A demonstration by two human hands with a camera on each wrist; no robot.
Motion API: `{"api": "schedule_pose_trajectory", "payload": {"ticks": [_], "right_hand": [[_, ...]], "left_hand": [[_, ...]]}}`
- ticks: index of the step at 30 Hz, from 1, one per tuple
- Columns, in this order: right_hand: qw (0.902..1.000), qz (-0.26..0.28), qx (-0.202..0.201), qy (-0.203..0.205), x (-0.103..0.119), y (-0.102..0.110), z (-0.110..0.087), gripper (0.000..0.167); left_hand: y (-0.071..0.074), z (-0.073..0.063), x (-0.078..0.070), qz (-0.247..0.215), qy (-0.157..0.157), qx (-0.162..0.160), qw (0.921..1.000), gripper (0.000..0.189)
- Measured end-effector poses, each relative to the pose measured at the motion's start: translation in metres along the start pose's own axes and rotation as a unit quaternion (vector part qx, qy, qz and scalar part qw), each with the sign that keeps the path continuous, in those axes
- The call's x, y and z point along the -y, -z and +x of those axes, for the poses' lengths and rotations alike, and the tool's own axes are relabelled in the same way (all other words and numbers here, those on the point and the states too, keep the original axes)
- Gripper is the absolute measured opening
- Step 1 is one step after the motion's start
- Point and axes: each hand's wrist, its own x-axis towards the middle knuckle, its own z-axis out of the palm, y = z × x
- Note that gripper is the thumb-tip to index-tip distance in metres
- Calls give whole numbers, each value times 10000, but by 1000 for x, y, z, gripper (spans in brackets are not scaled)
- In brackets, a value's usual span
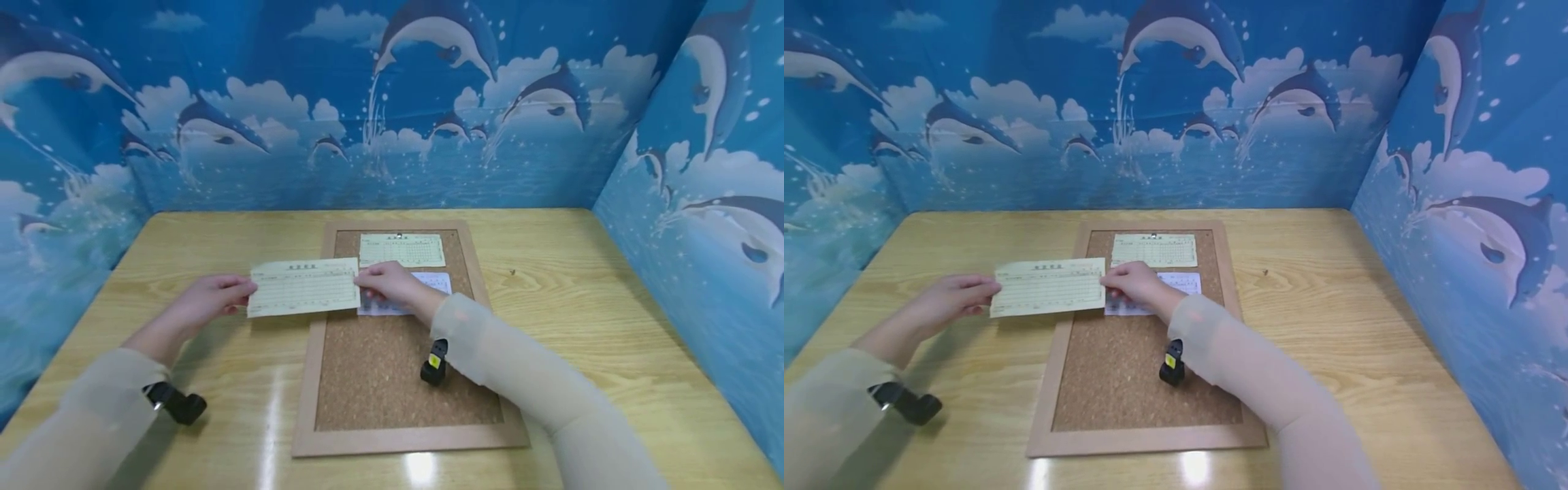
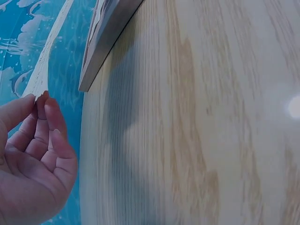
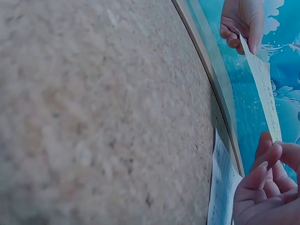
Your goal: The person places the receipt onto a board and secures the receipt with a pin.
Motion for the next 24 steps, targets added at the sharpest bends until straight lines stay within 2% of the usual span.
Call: {"api": "schedule_pose_trajectory", "payload": {"ticks": [8, 16, 24], "right_hand": [[10000, 9, -62, -43, -1, 10, -5, 22], [9999, 9, -137, -35, -12, 13, -11, 23], [9998, -24, -188, -74, -12, 22, -16, 22]], "left_hand": [[-5, 5, -7, -22, -105, 114, 9999, 50], [-15, 5, -9, -1, -60, 167, 9998, 47], [-19, 10, -13, -55, 62, 253, 9996, 41]]}}
